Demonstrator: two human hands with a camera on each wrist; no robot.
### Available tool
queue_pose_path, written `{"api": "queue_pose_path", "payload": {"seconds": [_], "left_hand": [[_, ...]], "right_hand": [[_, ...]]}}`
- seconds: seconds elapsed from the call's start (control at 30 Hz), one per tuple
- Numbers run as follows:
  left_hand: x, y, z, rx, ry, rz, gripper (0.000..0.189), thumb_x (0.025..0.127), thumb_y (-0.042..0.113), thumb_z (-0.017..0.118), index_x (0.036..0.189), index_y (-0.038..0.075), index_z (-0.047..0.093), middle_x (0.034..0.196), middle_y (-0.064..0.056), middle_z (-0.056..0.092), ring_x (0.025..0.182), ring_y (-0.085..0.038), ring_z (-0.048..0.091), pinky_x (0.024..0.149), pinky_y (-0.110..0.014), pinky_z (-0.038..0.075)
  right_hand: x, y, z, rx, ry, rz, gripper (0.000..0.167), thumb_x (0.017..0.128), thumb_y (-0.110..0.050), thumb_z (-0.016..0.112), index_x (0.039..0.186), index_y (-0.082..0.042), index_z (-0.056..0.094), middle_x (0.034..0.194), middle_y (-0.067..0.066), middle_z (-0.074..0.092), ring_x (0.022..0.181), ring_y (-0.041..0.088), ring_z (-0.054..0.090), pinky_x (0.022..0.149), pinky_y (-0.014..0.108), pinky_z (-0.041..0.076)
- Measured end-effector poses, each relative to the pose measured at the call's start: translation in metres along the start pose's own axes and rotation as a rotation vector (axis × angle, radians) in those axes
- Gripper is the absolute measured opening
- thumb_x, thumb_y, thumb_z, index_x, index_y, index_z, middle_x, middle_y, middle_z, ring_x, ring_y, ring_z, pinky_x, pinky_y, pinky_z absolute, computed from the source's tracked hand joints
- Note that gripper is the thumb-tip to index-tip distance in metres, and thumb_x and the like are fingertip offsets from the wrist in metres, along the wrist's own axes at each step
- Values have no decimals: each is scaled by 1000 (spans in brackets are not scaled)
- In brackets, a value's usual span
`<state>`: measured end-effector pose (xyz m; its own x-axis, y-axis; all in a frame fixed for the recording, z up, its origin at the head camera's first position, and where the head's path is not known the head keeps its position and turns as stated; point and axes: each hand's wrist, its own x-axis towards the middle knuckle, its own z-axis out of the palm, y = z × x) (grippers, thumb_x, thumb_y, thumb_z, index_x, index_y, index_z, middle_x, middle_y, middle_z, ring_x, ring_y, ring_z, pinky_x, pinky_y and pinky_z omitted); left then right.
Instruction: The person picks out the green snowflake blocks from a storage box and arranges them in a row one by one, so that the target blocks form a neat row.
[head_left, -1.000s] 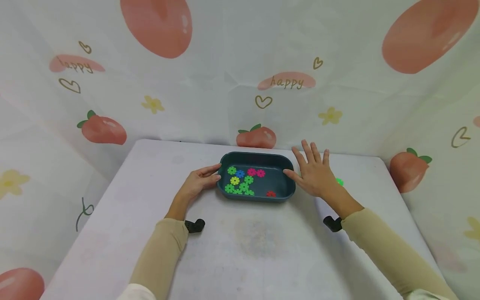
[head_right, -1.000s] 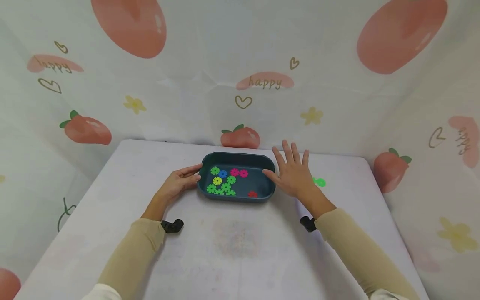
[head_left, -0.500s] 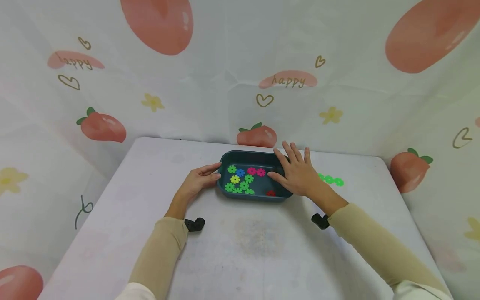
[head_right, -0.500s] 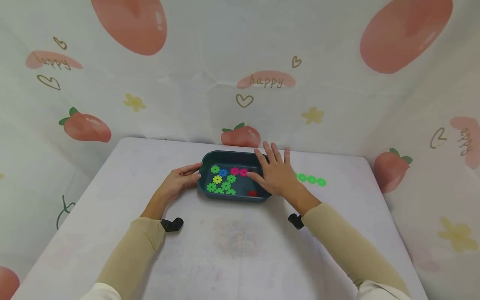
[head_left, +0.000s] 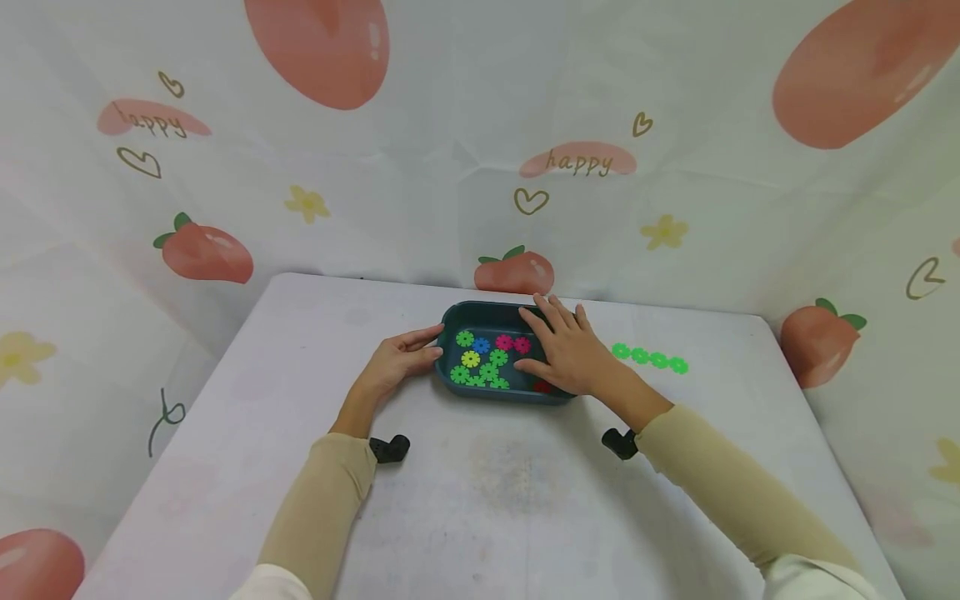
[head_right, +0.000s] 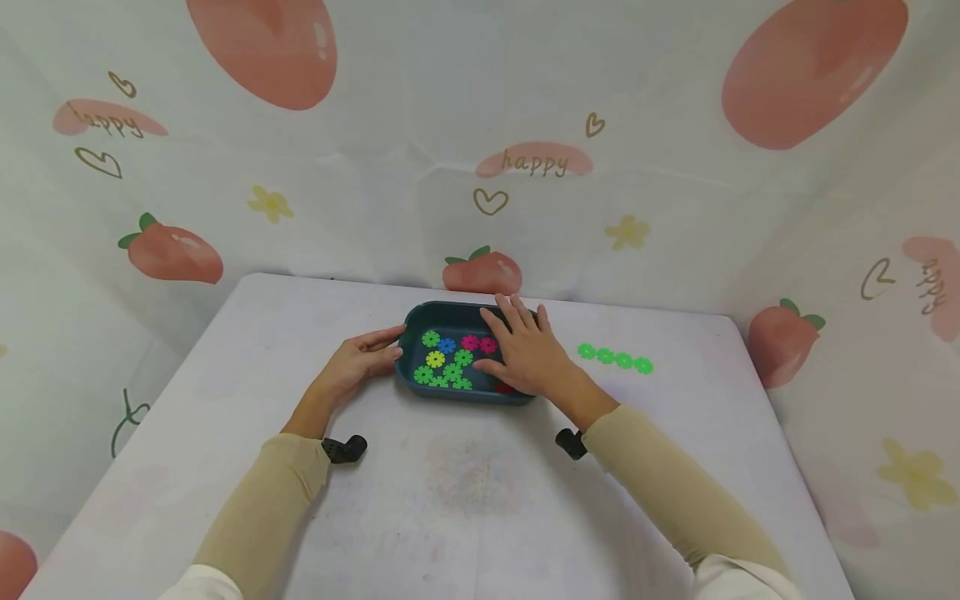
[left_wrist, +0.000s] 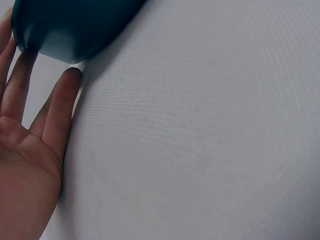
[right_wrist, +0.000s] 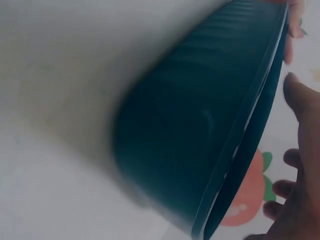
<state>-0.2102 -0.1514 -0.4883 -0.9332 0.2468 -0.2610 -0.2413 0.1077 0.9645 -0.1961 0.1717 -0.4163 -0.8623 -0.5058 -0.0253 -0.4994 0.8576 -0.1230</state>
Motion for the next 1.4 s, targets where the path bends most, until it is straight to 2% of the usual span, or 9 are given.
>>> {"api": "queue_pose_path", "payload": {"seconds": [0.23,0.4,0.63,0.8,1.1,1.27,1.4], "left_hand": [[-2,0,0,4,9,4,58,90,29,79,144,20,60,152,-3,56,128,-10,62,95,-17,54],[-2,0,0,-1,8,4,59,90,29,80,144,19,60,152,-3,56,125,-7,64,93,-16,55],[-3,-2,-1,-6,8,8,59,90,28,80,144,19,60,152,-4,56,118,-4,66,92,-17,55],[-4,-5,-1,-6,3,3,59,90,27,80,145,19,60,153,-4,56,116,-2,66,92,-16,55],[-4,-1,0,37,7,8,57,91,30,79,145,22,60,152,-2,56,126,-10,63,98,-20,54],[-4,2,0,41,3,-1,59,90,33,79,145,23,59,153,-2,56,128,-12,63,103,-24,53],[-5,3,0,39,2,2,59,90,33,80,145,23,60,152,-1,56,127,-11,63,100,-21,53]], "right_hand": [[7,-12,5,113,11,-24,81,91,-48,74,155,-11,43,161,17,38,145,41,41,115,61,40],[11,-18,16,225,-13,11,69,92,-38,75,150,-11,49,146,16,50,130,37,51,110,52,48],[17,-25,25,309,-25,48,59,93,-33,75,143,-8,56,132,16,56,121,32,55,106,48,52],[23,-32,31,359,-41,86,55,95,-30,73,142,-8,56,131,16,57,120,31,56,108,48,51],[32,-36,40,416,3,100,46,97,-23,71,138,-4,60,129,17,59,116,30,60,107,46,51],[35,-34,45,433,-8,115,40,98,-20,70,134,-4,63,127,16,60,114,29,59,105,45,51],[38,-34,48,453,-13,129,38,98,-19,69,133,-4,64,125,16,60,112,28,59,104,45,51]]}}
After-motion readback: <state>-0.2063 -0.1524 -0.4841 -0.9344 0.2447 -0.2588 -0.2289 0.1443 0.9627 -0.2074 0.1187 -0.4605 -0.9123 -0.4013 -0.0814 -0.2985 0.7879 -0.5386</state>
